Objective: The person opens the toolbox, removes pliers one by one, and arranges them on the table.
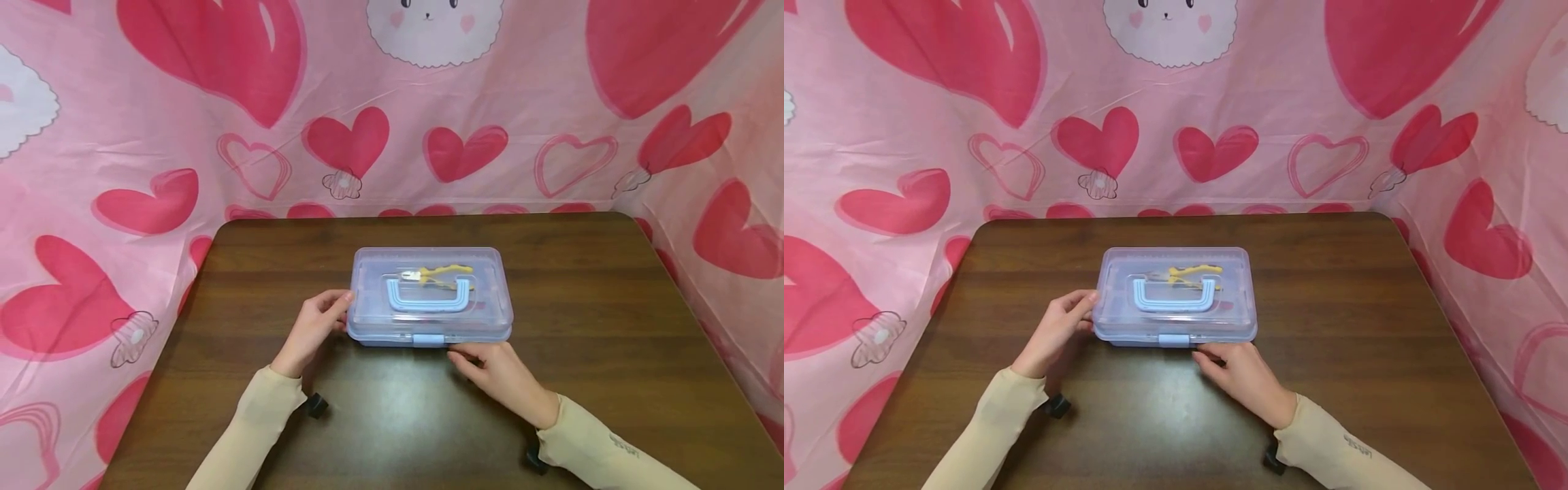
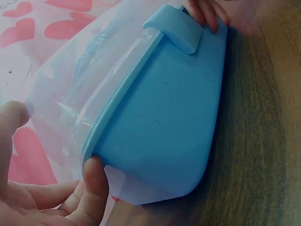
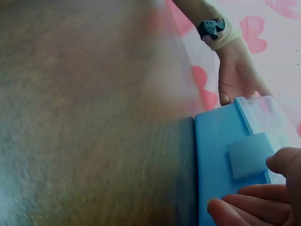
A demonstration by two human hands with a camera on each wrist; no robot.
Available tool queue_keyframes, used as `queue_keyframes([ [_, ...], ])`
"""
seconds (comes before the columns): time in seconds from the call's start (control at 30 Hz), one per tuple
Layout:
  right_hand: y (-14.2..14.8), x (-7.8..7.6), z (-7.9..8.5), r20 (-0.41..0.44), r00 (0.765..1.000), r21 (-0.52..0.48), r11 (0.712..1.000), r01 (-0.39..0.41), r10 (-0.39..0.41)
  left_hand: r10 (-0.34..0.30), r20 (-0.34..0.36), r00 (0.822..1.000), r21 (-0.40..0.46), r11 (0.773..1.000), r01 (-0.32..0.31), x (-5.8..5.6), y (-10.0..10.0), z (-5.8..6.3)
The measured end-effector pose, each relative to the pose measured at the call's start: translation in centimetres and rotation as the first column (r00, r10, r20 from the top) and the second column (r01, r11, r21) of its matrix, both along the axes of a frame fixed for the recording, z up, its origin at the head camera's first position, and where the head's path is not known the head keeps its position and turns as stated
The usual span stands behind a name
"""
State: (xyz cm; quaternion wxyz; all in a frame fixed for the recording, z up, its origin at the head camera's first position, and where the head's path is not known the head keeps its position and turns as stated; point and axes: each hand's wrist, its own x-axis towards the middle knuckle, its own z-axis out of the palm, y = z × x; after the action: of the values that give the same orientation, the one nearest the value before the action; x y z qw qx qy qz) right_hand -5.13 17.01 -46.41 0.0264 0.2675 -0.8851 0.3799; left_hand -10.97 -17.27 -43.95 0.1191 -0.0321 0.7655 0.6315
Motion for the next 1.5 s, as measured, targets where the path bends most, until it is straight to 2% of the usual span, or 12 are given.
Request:
queue_keyframes([
  [0.13,-0.2,0.1,-0.1,0.025,0.999,-0.03,0.999,0.025,-0.024,0.0,-0.001,1.0,0.014,1.0,0.0,0.1,0.0,0.1],
  [0.4,-0.5,0.1,-0.2,0.022,0.999,-0.049,0.998,0.049,-0.048,-0.024,0.008,1.0,0.023,0.999,0.024,0.0,-0.2,0.2],
  [0.53,-0.5,-0.1,-0.1,0.094,0.994,-0.058,0.997,0.055,-0.049,-0.037,0.011,0.999,0.025,0.999,0.037,-0.2,-0.3,0.3],
  [0.6,-0.5,-0.3,0.0,0.188,0.982,-0.087,0.995,0.05,-0.033,-0.042,0.014,0.999,0.021,0.999,0.042,-0.4,-0.4,0.4],
  [0.63,-0.6,-0.4,-0.1,0.258,0.966,-0.113,0.992,0.05,-0.019,-0.043,0.016,0.999,0.021,0.999,0.043,-0.5,-0.4,0.4],
  [0.7,-0.9,-0.5,-0.2,0.422,0.907,-0.193,0.979,0.068,0.02,-0.05,0.016,0.999,0.021,0.999,0.049,-0.6,-0.5,0.6],
  [0.8,-1.4,-0.7,-0.6,0.633,0.769,-0.323,0.933,0.158,0.089,-0.06,0.019,0.998,0.02,0.998,0.06,-0.6,-0.6,0.7],
  [0.87,-1.8,-0.8,-0.8,0.699,0.704,-0.38,0.9,0.214,0.127,-0.069,0.018,0.997,0.022,0.997,0.069,-0.5,-0.6,0.7],
  [1.1,-2.6,-0.6,-0.8,0.77,0.592,-0.496,0.809,0.317,0.24,-0.066,0.025,0.998,0.016,0.998,0.066,-0.5,-0.6,0.6],
  [1.27,-2.6,-0.6,-0.6,0.814,0.503,-0.506,0.782,0.365,0.292,-0.074,0.024,0.997,0.017,0.997,0.073,-0.5,-0.6,0.7],
  [1.37,-2.6,-0.6,-0.4,0.831,0.47,-0.497,0.776,0.388,0.297,-0.075,0.025,0.997,0.016,0.997,0.074,-0.5,-0.6,0.8],
  [1.5,-2.8,-0.7,-0.4,0.847,0.45,-0.483,0.763,0.429,0.284,-0.072,0.032,0.997,0.02,0.997,0.071,-0.5,-0.6,0.8],
])
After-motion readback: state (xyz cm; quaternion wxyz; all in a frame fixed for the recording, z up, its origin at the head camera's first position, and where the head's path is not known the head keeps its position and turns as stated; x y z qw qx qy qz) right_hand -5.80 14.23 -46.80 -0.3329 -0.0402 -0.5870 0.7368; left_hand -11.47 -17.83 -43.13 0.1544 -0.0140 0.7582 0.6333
